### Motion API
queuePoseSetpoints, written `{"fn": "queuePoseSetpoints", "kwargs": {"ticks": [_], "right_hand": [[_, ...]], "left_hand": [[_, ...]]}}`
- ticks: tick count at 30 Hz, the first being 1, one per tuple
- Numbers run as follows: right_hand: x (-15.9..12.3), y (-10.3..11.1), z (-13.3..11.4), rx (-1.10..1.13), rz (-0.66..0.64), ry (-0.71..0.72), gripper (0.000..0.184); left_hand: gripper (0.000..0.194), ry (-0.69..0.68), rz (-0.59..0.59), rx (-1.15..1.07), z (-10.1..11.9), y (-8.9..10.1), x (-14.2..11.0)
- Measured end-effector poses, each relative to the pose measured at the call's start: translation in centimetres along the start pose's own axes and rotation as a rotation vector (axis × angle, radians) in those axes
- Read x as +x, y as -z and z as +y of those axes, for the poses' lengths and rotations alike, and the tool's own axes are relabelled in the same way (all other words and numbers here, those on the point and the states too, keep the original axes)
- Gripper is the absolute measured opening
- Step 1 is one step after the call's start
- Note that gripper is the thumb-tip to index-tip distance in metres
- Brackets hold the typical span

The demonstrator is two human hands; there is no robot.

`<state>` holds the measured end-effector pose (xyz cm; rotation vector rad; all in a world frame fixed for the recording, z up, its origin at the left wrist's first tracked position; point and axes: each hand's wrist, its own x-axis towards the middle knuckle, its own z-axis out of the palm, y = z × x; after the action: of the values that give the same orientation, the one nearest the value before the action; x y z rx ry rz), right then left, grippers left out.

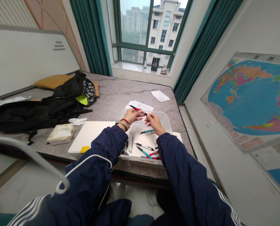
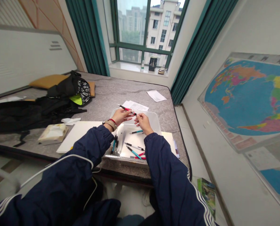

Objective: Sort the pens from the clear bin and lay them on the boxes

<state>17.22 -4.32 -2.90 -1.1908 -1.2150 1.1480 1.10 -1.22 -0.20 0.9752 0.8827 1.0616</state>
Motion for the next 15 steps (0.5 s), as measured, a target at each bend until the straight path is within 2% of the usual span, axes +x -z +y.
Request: {"fn": "queuePoseSetpoints", "kwargs": {"ticks": [5,10,15], "right_hand": [[0.19,0.03,0.22,-0.033,0.017,-0.051,0.047],[0.25,0.03,0.14,0.028,0.007,-0.026,0.037],[0.31,0.07,0.18,0.019,0.048,-0.060,0.047]], "left_hand": [[0.019,0.000,-0.021,0.017,0.13,-0.13,-0.09],[0.021,-0.006,-0.010,0.010,0.15,-0.02,-0.02],[0.025,-0.015,-0.050,0.027,-0.04,0.11,0.11]]}}
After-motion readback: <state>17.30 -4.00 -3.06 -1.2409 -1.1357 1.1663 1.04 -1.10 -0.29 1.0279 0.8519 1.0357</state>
